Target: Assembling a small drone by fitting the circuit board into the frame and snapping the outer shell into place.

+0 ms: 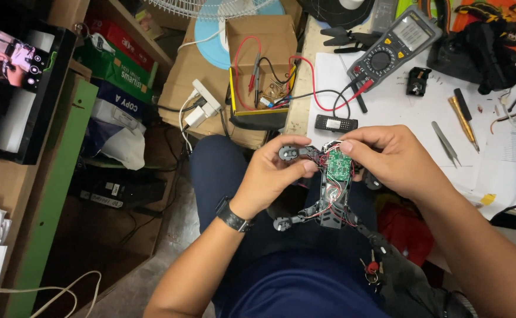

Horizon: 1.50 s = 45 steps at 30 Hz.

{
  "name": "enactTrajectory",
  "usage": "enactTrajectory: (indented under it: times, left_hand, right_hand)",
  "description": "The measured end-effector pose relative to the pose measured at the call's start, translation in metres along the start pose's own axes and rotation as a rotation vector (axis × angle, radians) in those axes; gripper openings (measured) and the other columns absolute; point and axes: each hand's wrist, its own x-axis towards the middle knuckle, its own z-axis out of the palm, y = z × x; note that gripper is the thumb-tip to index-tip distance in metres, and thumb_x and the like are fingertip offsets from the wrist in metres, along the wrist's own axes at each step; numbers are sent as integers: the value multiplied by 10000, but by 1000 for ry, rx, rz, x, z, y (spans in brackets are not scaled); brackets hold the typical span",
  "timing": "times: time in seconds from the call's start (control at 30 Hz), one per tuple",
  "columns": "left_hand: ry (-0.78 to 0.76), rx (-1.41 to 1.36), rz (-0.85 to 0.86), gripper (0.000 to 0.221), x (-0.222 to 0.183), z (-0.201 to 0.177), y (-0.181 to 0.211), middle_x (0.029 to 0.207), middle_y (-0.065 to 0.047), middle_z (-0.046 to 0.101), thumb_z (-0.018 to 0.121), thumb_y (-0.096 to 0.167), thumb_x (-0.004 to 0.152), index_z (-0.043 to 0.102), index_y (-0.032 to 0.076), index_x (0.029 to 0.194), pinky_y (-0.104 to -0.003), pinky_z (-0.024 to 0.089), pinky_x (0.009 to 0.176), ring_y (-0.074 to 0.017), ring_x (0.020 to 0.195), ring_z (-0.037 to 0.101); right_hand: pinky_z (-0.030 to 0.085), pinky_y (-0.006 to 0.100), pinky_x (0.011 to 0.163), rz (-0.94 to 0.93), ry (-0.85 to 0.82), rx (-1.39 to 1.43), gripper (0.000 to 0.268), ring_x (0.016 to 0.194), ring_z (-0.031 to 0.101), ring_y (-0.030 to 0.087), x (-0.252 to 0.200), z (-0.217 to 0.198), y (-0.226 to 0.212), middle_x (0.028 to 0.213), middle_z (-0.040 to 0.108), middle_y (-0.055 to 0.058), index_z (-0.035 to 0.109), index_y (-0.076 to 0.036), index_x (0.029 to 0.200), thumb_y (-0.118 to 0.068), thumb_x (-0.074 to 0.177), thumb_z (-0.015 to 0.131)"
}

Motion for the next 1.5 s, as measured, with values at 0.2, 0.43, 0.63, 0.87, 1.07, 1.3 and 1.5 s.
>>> enactTrajectory:
  times: [0.2, 0.43, 0.63, 0.87, 1.07, 1.3, 1.5]
  left_hand:
    - [-52, 480, 426, 383, 0, -8, 29, 1175, -83, 842, 995, 37, 913, 880, 58, 1278, -349, 712, 977, -202, 1140, 839]
    - [-83, 682, 500, 299, -9, -3, 42, 1162, -58, 855, 918, 58, 978, 894, 124, 1269, -423, 692, 983, -272, 1126, 850]
    - [-137, 824, 590, 263, -12, -1, 53, 1160, -127, 861, 865, 40, 1030, 866, 76, 1290, -481, 714, 941, -351, 1094, 862]
    - [-99, 820, 513, 302, -10, 3, 58, 1235, -141, 861, 867, 43, 1017, 854, 91, 1315, -475, 715, 931, -394, 1127, 858]
    - [60, 525, 336, 553, -16, -11, 73, 1502, -322, 713, 748, 134, 1100, 603, -46, 1602, -523, 669, 1055, -427, 1269, 774]
    - [512, 51, 186, 306, -34, -27, -17, 824, -219, 695, 505, 145, 1203, 719, -27, 1070, -323, 623, 762, -271, 750, 727]
    - [-71, 187, 70, 557, -59, 15, -79, 1423, -203, 819, 813, 79, 1039, 661, 39, 1573, -407, 658, 1118, -277, 1320, 803]
  right_hand:
    - [737, 414, 571, 11, -7, 16, 211, 695, 717, 199, -3, 6, -7, 669, 679, 152, 880, 100, 1158, -45, 1070, 755]
    - [738, 414, 541, 22, -27, -8, 212, 707, 694, 189, -4, 6, -7, 667, 667, 141, 888, 92, 1142, -45, 1068, 744]
    - [732, 400, 533, 25, -48, -2, 227, 719, 671, 175, -1, 7, -4, 679, 680, 143, 885, 101, 1151, -48, 1063, 738]
    - [729, 409, 546, 45, -9, 14, 219, 719, 714, 198, 0, 9, 1, 727, 732, 187, 879, 98, 1174, -53, 1079, 753]
    - [730, 416, 599, 77, 218, 293, 209, 699, 777, 242, 2, 10, 31, 806, 751, 195, 812, 73, 1188, -102, 1155, 704]
    - [756, 476, 866, 111, 389, 720, 193, 961, 850, 250, -6, -1, 39, 1064, 830, 137, 725, -45, 1260, -210, 1172, 675]
    - [626, 499, 950, 16, 261, 976, 28, 1101, 773, 300, -19, 28, 40, 1231, 812, 180, 653, -74, 1163, -79, 1164, 625]
